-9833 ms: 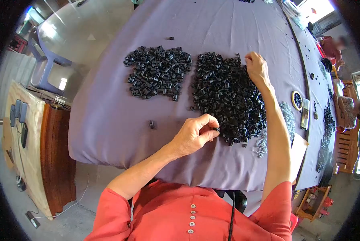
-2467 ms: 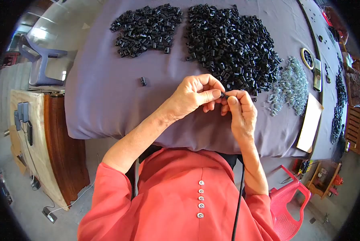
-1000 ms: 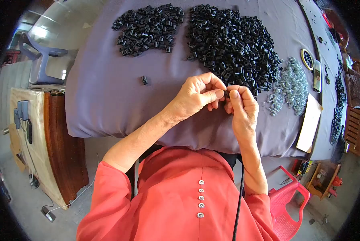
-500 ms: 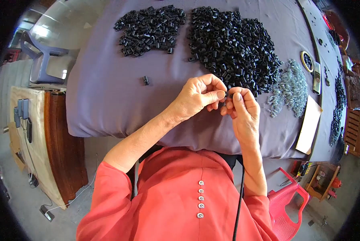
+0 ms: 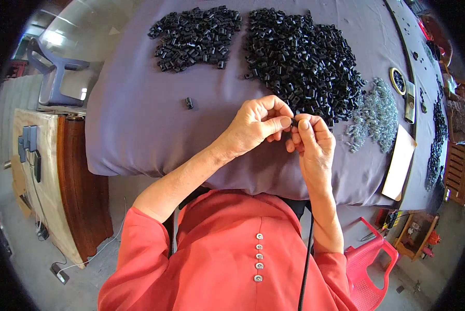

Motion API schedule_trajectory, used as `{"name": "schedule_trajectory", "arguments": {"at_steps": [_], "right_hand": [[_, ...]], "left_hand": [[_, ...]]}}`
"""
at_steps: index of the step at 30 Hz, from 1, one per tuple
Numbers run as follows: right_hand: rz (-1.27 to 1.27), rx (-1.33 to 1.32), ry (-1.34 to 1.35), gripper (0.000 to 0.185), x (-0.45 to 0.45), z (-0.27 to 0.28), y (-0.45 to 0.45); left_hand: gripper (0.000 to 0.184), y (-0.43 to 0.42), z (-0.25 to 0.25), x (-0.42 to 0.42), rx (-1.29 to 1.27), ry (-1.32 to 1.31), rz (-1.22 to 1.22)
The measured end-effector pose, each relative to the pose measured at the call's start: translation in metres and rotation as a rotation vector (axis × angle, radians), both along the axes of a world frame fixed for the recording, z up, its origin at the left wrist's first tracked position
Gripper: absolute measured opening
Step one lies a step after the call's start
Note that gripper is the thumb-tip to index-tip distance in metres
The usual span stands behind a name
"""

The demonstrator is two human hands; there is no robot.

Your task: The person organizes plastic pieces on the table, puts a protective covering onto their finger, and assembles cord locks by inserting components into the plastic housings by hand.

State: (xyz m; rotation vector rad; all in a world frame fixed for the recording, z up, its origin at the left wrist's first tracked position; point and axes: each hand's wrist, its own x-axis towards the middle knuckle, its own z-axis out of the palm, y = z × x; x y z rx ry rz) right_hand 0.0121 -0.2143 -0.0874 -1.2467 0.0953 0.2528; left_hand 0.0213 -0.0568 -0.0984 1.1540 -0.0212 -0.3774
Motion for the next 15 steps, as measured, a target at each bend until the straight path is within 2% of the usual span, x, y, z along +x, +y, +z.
{"name": "schedule_trajectory", "arguments": {"at_steps": [15], "right_hand": [[0.035, -0.07, -0.025, 0.012, 0.0026, 0.0008, -0.0015]], "left_hand": [[0.008, 0.0007, -0.0003, 0.0, -0.004, 0.005, 0.0]]}}
